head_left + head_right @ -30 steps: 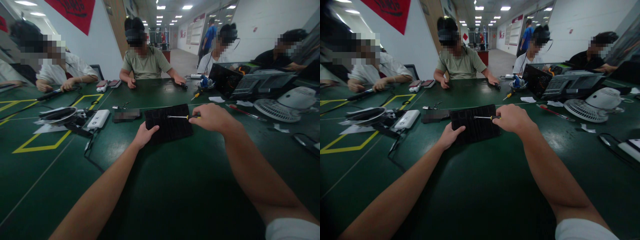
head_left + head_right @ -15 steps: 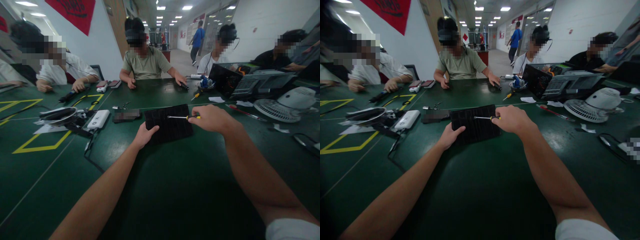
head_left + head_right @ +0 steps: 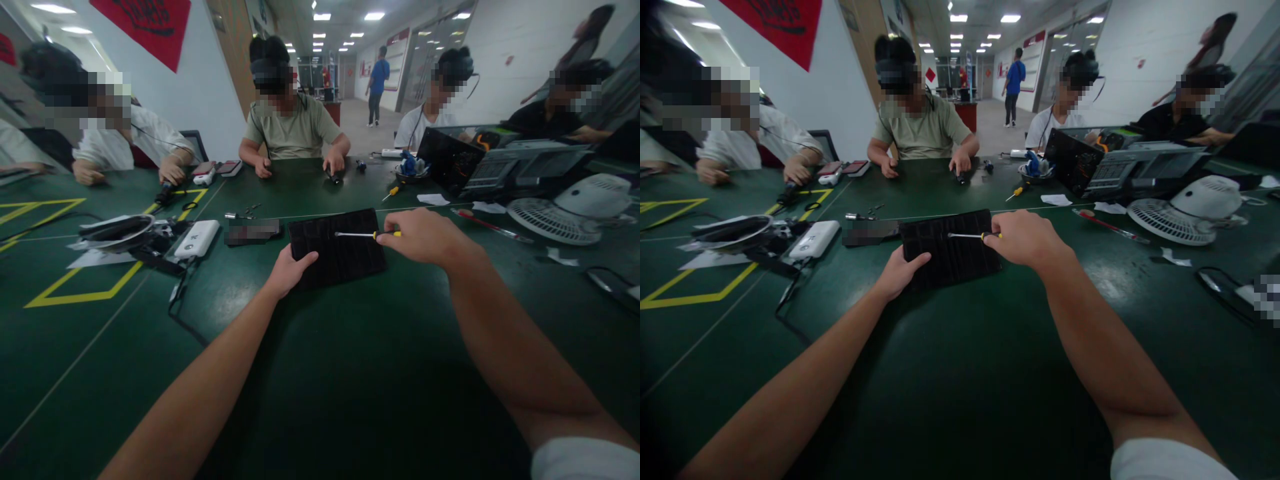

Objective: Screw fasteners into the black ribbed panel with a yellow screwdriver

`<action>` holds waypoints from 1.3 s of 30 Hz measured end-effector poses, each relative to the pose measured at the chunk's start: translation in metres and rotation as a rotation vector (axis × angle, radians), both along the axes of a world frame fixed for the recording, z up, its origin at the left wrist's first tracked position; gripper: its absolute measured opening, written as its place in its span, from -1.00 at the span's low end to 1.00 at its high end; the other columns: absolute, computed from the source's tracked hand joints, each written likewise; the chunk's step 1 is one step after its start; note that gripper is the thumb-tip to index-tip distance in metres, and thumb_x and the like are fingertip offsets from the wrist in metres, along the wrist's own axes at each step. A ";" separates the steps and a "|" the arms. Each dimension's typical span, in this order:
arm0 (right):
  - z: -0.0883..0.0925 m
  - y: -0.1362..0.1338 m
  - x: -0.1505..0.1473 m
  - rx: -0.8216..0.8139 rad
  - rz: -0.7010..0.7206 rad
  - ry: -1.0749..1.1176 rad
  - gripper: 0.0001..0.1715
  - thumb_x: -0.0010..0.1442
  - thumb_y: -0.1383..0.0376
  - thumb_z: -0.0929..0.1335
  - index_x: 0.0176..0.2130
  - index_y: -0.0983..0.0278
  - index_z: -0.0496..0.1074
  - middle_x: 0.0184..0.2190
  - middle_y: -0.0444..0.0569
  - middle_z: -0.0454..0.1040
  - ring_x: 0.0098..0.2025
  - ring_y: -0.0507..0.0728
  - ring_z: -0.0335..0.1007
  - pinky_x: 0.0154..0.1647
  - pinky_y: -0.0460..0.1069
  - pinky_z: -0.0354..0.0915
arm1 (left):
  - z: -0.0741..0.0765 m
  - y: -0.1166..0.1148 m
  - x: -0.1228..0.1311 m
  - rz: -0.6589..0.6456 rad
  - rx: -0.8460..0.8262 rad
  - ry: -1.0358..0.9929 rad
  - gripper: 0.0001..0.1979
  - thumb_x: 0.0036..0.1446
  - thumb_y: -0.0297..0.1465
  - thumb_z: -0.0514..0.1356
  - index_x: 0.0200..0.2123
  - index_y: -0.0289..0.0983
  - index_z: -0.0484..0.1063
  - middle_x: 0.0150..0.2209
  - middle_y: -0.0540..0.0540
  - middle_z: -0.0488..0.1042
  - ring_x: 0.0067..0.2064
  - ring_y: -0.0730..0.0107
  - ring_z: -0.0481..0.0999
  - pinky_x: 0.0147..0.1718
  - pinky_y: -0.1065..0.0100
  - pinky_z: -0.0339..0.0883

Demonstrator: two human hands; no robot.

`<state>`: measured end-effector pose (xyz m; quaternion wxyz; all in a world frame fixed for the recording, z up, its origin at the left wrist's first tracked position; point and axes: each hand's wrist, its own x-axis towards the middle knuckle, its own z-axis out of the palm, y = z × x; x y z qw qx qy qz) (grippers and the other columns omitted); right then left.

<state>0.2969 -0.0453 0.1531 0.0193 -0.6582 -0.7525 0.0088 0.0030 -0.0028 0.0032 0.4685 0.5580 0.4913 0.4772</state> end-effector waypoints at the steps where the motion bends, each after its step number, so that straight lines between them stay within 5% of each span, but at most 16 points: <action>1: 0.000 0.000 0.000 0.004 -0.001 0.000 -0.55 0.42 -0.02 0.33 0.01 0.16 0.66 -0.05 0.19 0.69 0.01 0.43 0.59 -0.13 0.19 0.37 | 0.000 0.000 0.000 0.002 -0.002 -0.008 -0.54 0.17 -0.28 0.48 0.11 -0.25 0.56 0.15 -0.26 0.70 0.22 -0.09 0.68 0.33 -0.22 0.48; 22: 0.008 -0.003 -0.007 -0.125 -0.032 -0.030 -0.43 0.53 -0.03 0.17 0.01 0.19 0.63 0.01 0.22 0.67 0.07 0.46 0.59 -0.07 0.23 0.39 | 0.000 0.000 0.002 0.016 -0.008 -0.009 -0.54 0.14 -0.30 0.49 0.09 -0.26 0.57 0.14 -0.28 0.71 0.21 -0.10 0.69 0.32 -0.22 0.48; 30: -0.001 -0.001 -0.001 -0.049 -0.017 -0.008 -0.55 0.40 -0.03 0.35 0.09 0.16 0.54 -0.03 0.20 0.67 0.01 0.45 0.60 -0.11 0.20 0.38 | 0.000 -0.001 0.001 0.001 -0.003 -0.003 -0.52 0.16 -0.27 0.48 0.12 -0.26 0.57 0.14 -0.28 0.70 0.21 -0.10 0.68 0.31 -0.23 0.49; 39: 0.001 -0.001 -0.001 -0.049 0.000 -0.008 -0.59 0.41 0.02 0.33 0.04 0.17 0.61 0.01 0.20 0.68 0.04 0.45 0.59 -0.12 0.19 0.37 | -0.003 0.002 -0.001 0.012 -0.007 -0.007 -0.49 0.12 -0.25 0.51 0.10 -0.29 0.56 0.13 -0.29 0.71 0.20 -0.11 0.69 0.32 -0.22 0.47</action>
